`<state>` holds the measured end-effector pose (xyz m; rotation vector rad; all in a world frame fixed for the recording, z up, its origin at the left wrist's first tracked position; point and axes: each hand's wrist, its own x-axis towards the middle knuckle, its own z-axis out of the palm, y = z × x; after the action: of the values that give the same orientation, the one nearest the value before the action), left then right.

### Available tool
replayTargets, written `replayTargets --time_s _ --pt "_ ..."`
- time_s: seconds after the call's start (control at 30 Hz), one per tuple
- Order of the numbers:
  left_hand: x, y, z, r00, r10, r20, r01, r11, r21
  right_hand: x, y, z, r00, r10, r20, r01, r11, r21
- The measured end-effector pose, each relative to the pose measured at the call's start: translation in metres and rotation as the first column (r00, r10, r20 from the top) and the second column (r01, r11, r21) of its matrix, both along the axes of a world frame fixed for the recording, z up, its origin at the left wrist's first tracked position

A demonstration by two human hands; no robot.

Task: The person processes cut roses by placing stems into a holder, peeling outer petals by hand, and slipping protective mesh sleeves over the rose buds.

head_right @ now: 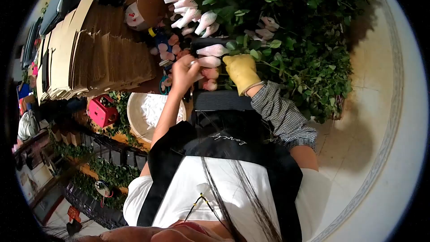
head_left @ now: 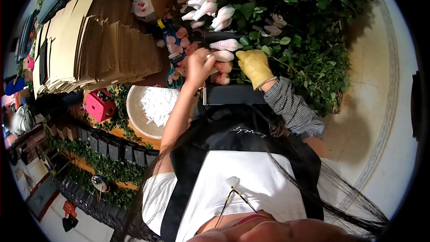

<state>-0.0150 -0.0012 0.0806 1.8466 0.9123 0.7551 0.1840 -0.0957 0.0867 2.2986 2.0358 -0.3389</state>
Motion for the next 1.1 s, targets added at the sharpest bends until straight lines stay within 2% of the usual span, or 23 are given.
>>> replayTargets --time_s 0.03,0.1,0.17,0.2,0.23,0.3,0.33,0.37,0.43,0.47,0.5,0.57,0.63,0.7,0.83,0.9,0.97,1.03,1.07,1.1 --pt "-0.005 -0.002 0.000 0.996 0.078 -0.043 -0.075 0.995 0.068 -0.002 0.001 0.002 1.000 -0.010 -0.001 0.010 1.000 -0.009" --pt "-0.015 -0.011 -0.012 0.980 0.193 -0.048 -0.193 0.981 0.002 -0.003 -0.002 -0.008 1.000 -0.014 -0.022 0.016 0.997 0.075" --pt "-0.022 -0.026 -0.018 0.960 0.279 -0.033 -0.281 0.949 -0.146 -0.007 -0.005 -0.007 0.999 0.018 -0.030 -0.012 0.986 0.169" --pt "-0.024 -0.031 -0.020 0.959 0.281 -0.027 -0.282 0.956 -0.074 -0.009 -0.007 -0.012 0.998 0.019 -0.052 -0.004 0.957 0.290" --pt "-0.023 -0.036 -0.014 0.941 0.337 -0.008 -0.337 0.941 -0.026 -0.009 -0.008 -0.019 0.996 -0.007 -0.093 0.034 0.954 0.299" --pt "-0.028 -0.029 -0.004 0.907 0.420 -0.024 -0.405 0.887 0.222 -0.010 -0.006 -0.018 0.999 -0.021 -0.026 0.026 0.978 0.209" --pt "-0.041 -0.019 -0.004 0.892 0.452 0.016 -0.440 0.860 0.259 -0.010 -0.003 -0.012 0.998 -0.038 0.052 0.033 0.996 0.088" --pt "-0.060 -0.005 -0.003 0.875 0.481 0.056 -0.475 0.828 0.298 -0.008 -0.004 -0.011 0.998 -0.046 0.047 0.041 0.995 0.096" --pt "-0.091 0.011 0.016 0.816 0.488 -0.309 -0.354 0.846 0.399 0.000 -0.009 -0.010 0.994 -0.009 -0.106 0.027 0.985 0.172" --pt "-0.093 0.010 0.022 0.802 0.460 -0.380 -0.305 0.863 0.403 0.000 -0.010 -0.009 0.994 -0.011 -0.113 0.029 0.986 0.164" --pt "-0.088 0.010 0.026 0.796 0.471 -0.379 -0.313 0.857 0.409 -0.001 -0.010 -0.008 0.993 0.001 -0.116 0.019 0.985 0.170" --pt "-0.064 0.002 0.031 0.609 0.368 -0.703 -0.316 0.925 0.210 -0.003 -0.010 -0.008 0.994 -0.034 -0.099 0.049 0.988 0.145" --pt "-0.049 0.003 0.011 0.870 0.223 -0.440 -0.153 0.970 0.189 -0.002 -0.005 -0.007 0.995 -0.024 -0.100 0.038 0.988 0.147" --pt "-0.030 0.003 -0.013 0.953 -0.034 -0.300 0.130 0.943 0.306 -0.003 -0.004 -0.002 0.996 -0.056 -0.064 0.059 0.997 0.054" --pt "-0.025 0.004 -0.043 0.964 -0.031 -0.263 0.109 0.952 0.288 -0.001 -0.007 -0.002 0.995 -0.017 -0.103 0.030 0.993 0.119" --pt "-0.044 -0.002 -0.045 0.981 0.193 0.016 -0.194 0.971 0.143 0.001 -0.005 -0.003 0.996 -0.031 -0.083 0.041 0.991 0.128" --pt "-0.084 0.008 0.007 0.871 0.488 -0.065 -0.492 0.865 -0.102 -0.003 -0.004 -0.005 0.996 -0.071 -0.062 0.077 0.993 0.091" --pt "-0.114 0.010 0.018 0.924 0.378 -0.053 -0.381 0.923 -0.058 0.001 -0.011 0.002 0.988 0.008 -0.157 0.020 0.985 0.172" --pt "-0.114 0.003 0.021 0.958 0.285 -0.001 -0.285 0.958 0.005 -0.002 -0.016 0.020 0.989 0.081 -0.124 -0.052 0.975 0.217" --pt "-0.113 -0.001 0.016 0.979 0.200 -0.026 -0.198 0.978 0.063 -0.009 -0.020 0.038 0.989 0.102 -0.102 -0.072 0.962 0.264"
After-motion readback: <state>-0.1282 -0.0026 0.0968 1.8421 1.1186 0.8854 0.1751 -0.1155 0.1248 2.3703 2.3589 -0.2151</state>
